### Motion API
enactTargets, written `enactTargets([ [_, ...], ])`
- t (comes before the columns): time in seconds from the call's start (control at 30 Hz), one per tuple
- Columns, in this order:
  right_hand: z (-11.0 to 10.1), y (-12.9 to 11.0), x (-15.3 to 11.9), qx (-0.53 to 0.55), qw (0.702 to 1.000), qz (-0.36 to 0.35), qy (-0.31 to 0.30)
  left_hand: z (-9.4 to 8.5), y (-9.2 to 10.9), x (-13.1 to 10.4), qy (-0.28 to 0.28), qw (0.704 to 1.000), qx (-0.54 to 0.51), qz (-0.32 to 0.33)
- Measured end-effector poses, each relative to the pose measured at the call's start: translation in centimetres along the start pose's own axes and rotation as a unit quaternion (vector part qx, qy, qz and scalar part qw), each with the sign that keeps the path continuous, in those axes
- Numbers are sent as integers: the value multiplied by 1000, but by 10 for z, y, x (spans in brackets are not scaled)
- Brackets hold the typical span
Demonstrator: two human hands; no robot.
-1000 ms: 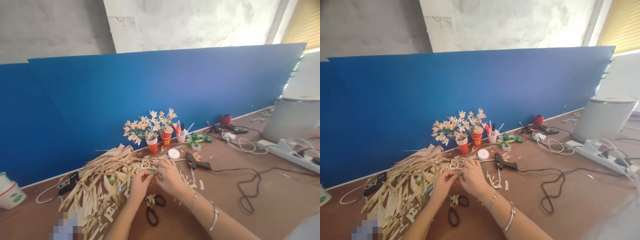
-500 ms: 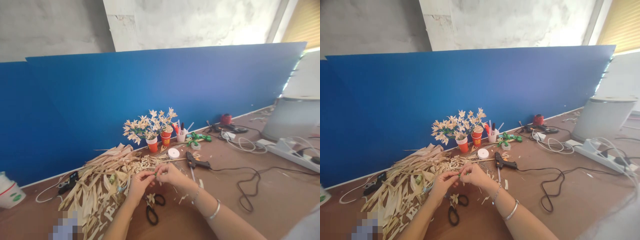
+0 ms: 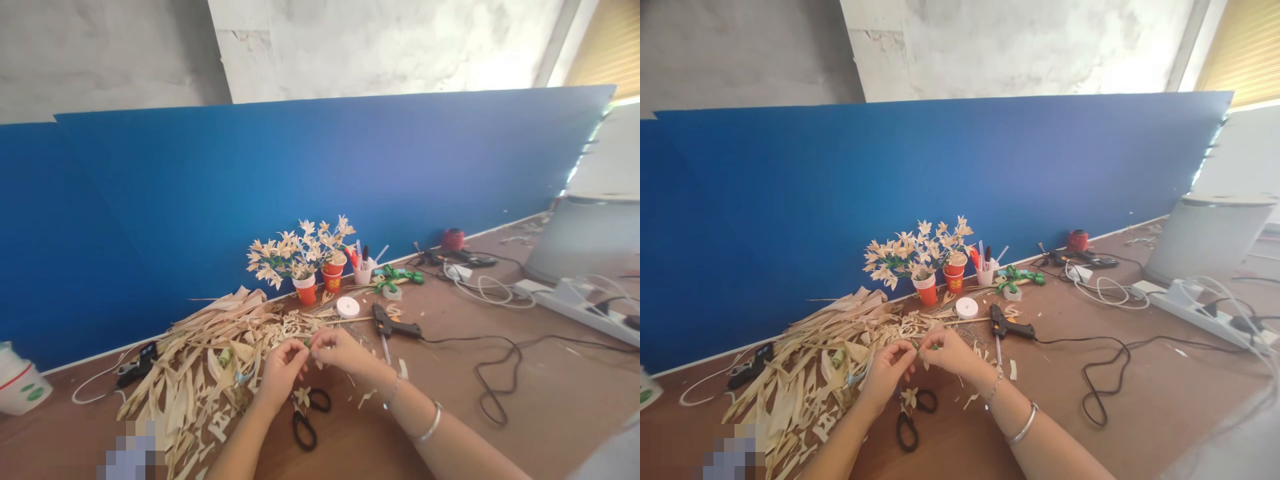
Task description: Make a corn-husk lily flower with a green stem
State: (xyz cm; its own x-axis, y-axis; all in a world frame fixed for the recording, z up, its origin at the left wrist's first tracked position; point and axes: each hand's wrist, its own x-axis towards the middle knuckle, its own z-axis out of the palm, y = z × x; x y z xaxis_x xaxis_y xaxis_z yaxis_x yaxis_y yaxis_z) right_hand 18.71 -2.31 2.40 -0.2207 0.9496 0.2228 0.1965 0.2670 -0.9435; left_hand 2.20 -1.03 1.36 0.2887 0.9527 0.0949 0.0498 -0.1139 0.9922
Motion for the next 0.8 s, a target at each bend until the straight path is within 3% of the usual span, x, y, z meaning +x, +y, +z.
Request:
enactTargets([
  [0.17,12,-4,-4,-219,963,-113,108,0,-2,2,26,1000,-6,-5],
  [0.37,13,-6,-6,-336,917,-172,127,1,-2,3,26,1000,10,-11],
  [0.47,11,-7,-5,-312,926,-170,125,-1,-1,4,35,999,14,-17],
  [0.57,8,-8,-3,-222,960,-136,106,-4,-2,5,35,999,20,-17],
  [0.67,4,-9,-1,-106,990,-76,45,-6,-3,4,18,1000,18,-14],
  [0.8,-5,-7,0,-6,999,5,-40,-6,-1,1,-9,999,26,-20],
])
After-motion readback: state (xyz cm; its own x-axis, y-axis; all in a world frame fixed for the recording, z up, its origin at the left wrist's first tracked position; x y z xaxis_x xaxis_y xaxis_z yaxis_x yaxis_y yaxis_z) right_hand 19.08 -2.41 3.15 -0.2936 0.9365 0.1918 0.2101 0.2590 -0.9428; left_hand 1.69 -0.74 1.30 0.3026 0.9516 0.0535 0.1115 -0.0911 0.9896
